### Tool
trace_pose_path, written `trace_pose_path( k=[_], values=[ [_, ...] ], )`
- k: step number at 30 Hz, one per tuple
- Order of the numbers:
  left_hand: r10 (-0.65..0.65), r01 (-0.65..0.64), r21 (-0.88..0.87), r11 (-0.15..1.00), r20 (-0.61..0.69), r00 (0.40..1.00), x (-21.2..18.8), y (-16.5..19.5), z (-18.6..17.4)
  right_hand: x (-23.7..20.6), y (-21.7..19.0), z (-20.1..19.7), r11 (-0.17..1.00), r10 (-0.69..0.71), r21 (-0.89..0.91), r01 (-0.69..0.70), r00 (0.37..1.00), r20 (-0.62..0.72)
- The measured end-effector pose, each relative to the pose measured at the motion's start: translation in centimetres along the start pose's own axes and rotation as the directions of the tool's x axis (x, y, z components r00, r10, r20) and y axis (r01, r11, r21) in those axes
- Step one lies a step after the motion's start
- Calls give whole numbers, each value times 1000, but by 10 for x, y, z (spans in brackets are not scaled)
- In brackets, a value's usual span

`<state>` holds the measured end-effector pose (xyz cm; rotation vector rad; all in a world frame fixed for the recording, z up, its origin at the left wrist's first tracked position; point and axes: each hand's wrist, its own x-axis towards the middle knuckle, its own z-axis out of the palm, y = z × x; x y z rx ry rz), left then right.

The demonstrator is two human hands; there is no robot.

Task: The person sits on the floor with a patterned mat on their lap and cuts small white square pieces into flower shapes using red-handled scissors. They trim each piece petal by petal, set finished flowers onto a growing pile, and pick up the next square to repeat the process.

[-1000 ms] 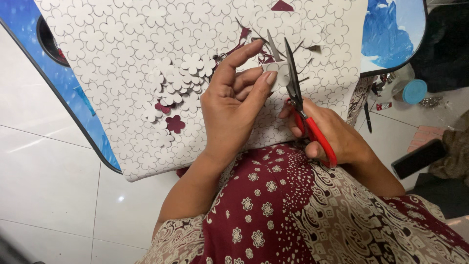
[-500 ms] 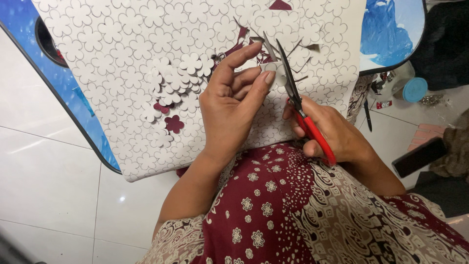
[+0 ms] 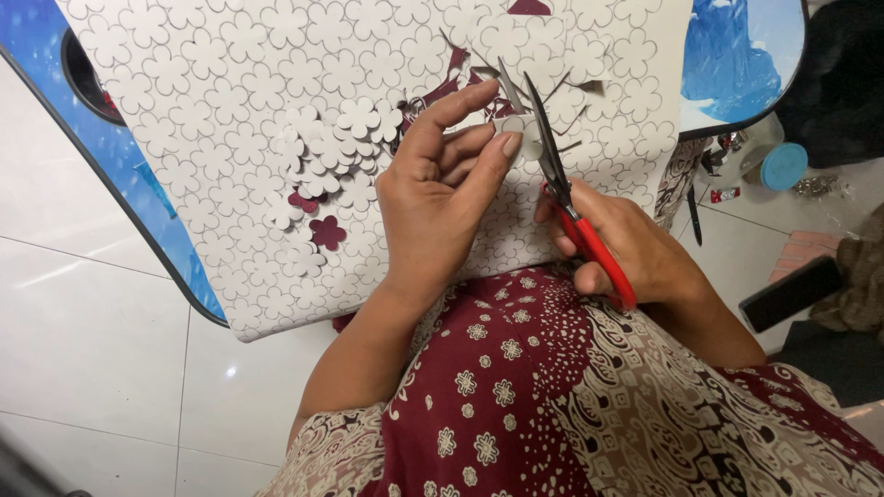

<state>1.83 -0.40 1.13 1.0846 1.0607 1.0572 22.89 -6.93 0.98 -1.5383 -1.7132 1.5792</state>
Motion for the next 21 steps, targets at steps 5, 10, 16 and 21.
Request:
trace_pose_path(
  k=[5, 10, 16, 21],
  values=[
    [2, -2, -6, 1000, -3, 1000, 0, -1, 1, 1, 1, -2, 1000, -17, -26, 17, 1000, 16],
    [8, -8, -2, 1000, 5, 1000, 0, -1, 0, 0, -2, -2, 999, -31, -10, 32, 999, 22],
    [28, -28, 11, 1000, 10, 1000, 1, -3, 1, 0, 0, -2, 1000, -12, -9, 12, 1000, 17],
    [23, -23, 34, 999, -1, 1000, 1, -2, -1, 1, 4, 1, 1000, -8, 14, 9, 1000, -13]
  ],
)
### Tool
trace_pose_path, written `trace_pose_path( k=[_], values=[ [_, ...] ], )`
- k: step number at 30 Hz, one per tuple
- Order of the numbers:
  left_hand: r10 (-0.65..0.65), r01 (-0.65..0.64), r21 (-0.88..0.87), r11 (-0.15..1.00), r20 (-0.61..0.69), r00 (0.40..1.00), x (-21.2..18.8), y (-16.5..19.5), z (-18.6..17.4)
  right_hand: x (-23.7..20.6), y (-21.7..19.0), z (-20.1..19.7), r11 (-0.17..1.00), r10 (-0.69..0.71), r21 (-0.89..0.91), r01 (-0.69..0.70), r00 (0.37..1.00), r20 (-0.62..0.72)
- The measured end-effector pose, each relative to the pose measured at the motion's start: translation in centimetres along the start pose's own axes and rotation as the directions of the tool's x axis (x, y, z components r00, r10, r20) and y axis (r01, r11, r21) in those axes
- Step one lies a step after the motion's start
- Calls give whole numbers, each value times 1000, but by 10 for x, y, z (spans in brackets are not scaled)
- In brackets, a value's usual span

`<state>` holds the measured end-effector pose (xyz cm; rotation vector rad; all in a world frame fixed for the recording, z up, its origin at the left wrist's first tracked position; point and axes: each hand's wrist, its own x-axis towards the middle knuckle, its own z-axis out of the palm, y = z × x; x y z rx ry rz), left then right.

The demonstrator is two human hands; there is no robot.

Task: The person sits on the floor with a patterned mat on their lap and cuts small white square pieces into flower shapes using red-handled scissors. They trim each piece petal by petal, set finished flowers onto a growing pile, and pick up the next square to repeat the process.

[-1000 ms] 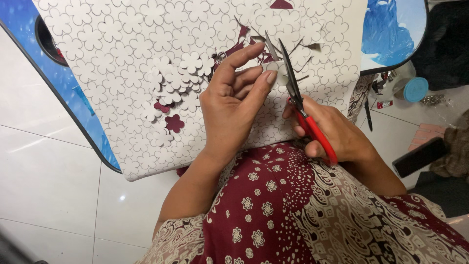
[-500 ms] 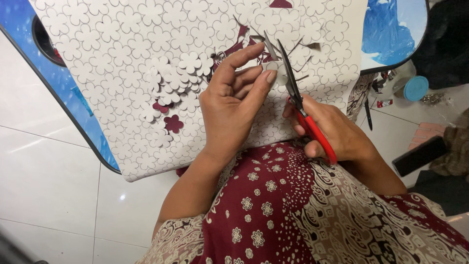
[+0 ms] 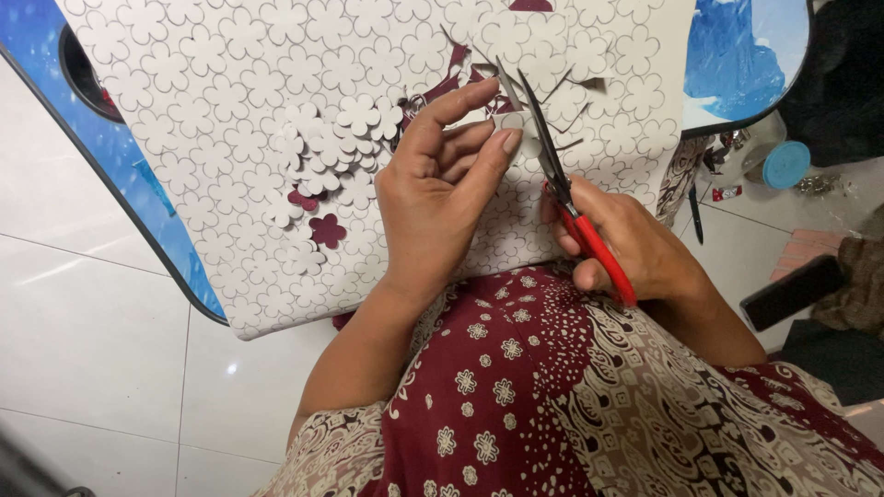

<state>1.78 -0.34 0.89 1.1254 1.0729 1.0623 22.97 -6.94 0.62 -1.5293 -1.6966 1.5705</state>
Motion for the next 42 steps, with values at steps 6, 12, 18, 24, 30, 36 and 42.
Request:
trace_pose_path(
  k=[6, 12, 18, 24, 30, 36, 42],
  values=[
    [-18, 18, -52, 998, 4, 1000, 2, 3, -2, -1, 2, -1, 1000, -7, 10, 7, 1000, -2],
    [-28, 29, -62, 998, 13, 1000, 5, 5, -4, -2, 6, -3, 998, -50, -36, 50, 999, 17],
    [-53, 50, -122, 991, -23, 998, 6, 1, -5, -3, 10, -4, 999, -43, -23, 44, 998, 39],
    [49, -51, -163, 985, -21, 999, 5, -8, -5, -2, 12, 0, 998, -65, 0, 65, 998, 20],
    [184, -183, -20, 983, 24, 983, 4, -11, -5, -1, 9, 0, 998, -13, 62, 13, 1000, -5],
    [116, -108, -111, 988, 69, 991, 4, -10, -6, 0, 2, -4, 999, 2, 43, -4, 999, 53],
    [106, -90, -138, 986, 117, 987, 3, -11, -7, 0, 1, -6, 999, -36, 7, 36, 998, 58]
  ],
)
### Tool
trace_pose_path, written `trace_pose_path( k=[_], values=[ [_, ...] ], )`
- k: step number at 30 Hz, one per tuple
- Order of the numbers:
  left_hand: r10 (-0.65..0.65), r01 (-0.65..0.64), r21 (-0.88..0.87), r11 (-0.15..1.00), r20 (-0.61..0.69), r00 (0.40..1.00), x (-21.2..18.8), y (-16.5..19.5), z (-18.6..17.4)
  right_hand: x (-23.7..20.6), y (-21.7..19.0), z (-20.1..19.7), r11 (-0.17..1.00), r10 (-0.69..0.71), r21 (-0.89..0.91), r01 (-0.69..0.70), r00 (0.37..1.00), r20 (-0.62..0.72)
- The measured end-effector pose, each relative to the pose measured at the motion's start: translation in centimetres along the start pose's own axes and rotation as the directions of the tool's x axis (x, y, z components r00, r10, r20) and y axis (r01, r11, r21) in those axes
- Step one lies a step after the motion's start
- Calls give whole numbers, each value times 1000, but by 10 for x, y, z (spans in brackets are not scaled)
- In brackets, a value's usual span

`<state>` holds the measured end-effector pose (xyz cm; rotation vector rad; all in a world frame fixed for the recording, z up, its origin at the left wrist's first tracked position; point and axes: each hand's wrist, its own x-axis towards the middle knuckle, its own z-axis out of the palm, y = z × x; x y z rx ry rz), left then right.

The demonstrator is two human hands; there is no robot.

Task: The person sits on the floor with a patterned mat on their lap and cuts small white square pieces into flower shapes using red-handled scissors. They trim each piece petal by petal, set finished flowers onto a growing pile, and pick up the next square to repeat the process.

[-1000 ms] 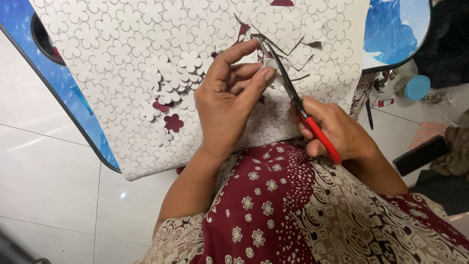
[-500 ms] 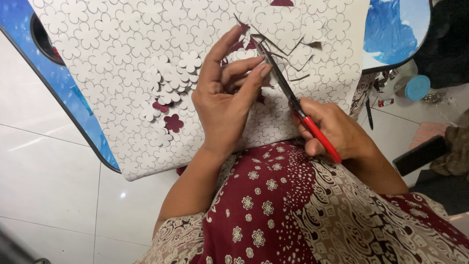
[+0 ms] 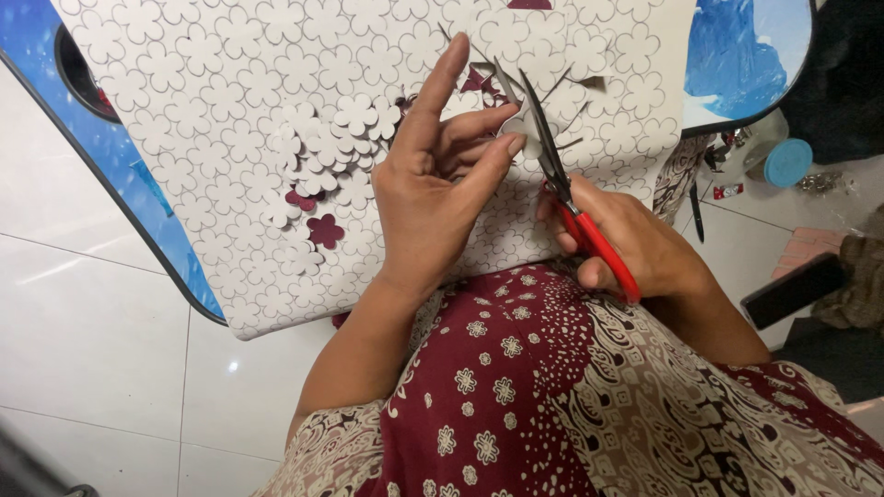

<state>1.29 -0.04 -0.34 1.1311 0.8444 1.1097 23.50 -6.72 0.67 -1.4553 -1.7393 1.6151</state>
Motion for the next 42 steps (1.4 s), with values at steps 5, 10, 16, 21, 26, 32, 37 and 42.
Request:
trace_pose_path(
  k=[5, 10, 16, 21, 26, 32, 37, 42],
  values=[
    [-18, 19, 43, 999, -4, 1000, 0, 1, 0, -1, 7, 1, 1000, 5, -20, -5, 1000, -15],
    [-34, 35, 63, 997, -19, 999, 1, 3, 0, -1, 12, 2, 1000, 9, -28, -10, 999, -33],
    [-58, 61, 69, 996, -43, 997, 0, 2, 1, -1, 8, 3, 999, 34, -12, -34, 999, -39],
    [-127, 129, 19, 991, -66, 990, 0, -1, 5, 1, 1, 4, 997, 39, 68, -37, 999, -27],
    [-200, 192, -159, 969, -38, 979, -3, -6, 11, 0, -4, 7, 974, 44, 222, -37, 999, -24],
    [-265, 252, -266, 930, -12, 964, -5, -14, 18, 4, 0, 16, 944, 38, 329, -19, 998, -50],
    [-323, 306, -288, 907, -12, 946, -9, -19, 23, 6, 3, 21, 958, 28, 287, -1, 996, -90],
    [-328, 305, -358, 883, -3, 945, -11, -26, 25, 7, -1, 25, 970, 2, 243, 28, 993, -122]
  ],
)
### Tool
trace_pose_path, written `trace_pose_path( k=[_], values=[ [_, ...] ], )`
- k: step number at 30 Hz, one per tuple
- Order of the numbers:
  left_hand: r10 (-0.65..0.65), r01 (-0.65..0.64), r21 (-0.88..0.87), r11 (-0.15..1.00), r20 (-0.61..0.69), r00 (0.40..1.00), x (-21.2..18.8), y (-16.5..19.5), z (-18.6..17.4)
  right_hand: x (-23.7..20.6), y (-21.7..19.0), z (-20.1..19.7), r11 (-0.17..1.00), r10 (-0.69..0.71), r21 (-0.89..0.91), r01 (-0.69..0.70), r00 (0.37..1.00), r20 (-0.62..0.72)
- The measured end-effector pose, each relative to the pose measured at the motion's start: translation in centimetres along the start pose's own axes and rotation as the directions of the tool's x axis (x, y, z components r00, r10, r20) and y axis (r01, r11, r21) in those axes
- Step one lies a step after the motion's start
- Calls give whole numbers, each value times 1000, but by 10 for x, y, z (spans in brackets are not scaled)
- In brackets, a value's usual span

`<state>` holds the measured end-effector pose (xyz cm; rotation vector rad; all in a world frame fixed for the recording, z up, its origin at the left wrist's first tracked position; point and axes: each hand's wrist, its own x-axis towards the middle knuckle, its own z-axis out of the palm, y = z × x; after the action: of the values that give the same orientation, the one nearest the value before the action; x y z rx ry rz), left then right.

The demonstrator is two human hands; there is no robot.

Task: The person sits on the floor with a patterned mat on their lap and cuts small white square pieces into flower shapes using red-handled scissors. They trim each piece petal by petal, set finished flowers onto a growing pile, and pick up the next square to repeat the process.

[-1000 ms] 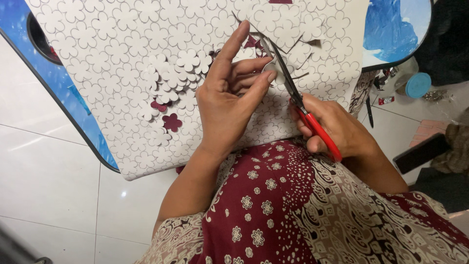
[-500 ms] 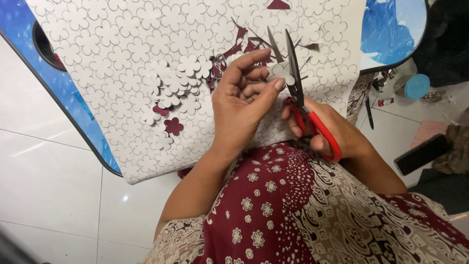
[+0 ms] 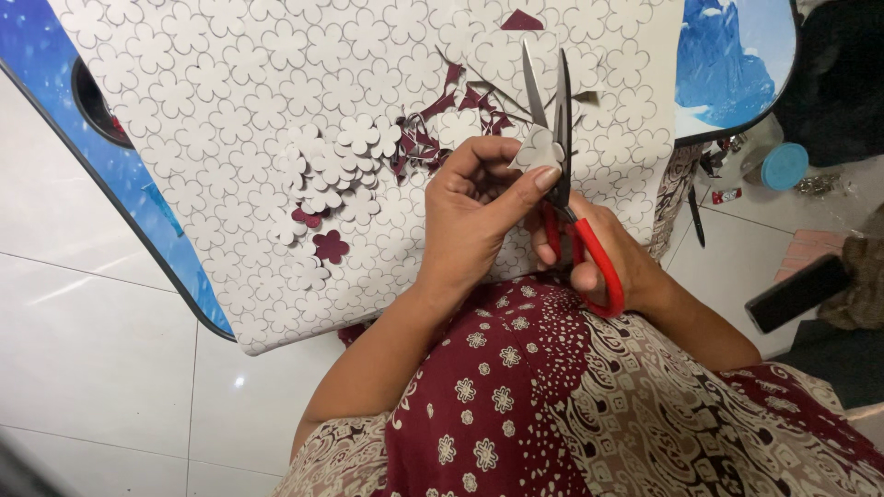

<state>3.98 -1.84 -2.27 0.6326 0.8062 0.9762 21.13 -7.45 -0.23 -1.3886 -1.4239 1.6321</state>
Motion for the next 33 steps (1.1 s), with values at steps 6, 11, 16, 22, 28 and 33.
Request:
trace_pose_path(
  k=[6, 11, 16, 22, 28, 33],
  values=[
    [-49, 49, -3, 999, 55, 997, 3, 5, -6, 0, -3, 2, 998, 15, -65, -17, 1000, -21],
    [78, -78, 15, 997, 31, 996, 1, 18, -7, 1, -2, -2, 998, 12, -67, -11, 1000, 3],
    [65, -66, 51, 996, 23, 998, 1, 23, 1, 0, -2, -2, 996, 42, -75, -43, 999, -7],
    [4, -4, 13, 1000, 17, 1000, -1, 23, 4, 0, -1, -1, 996, 50, -76, -52, 998, -32],
    [48, -49, 22, 999, 31, 998, 0, 20, 1, -1, 2, -1, 996, 64, -58, -67, 997, -39],
    [102, -104, 52, 993, 24, 994, 1, 20, -3, -1, 1, -4, 998, 62, -8, -62, 998, -1]
  ],
)
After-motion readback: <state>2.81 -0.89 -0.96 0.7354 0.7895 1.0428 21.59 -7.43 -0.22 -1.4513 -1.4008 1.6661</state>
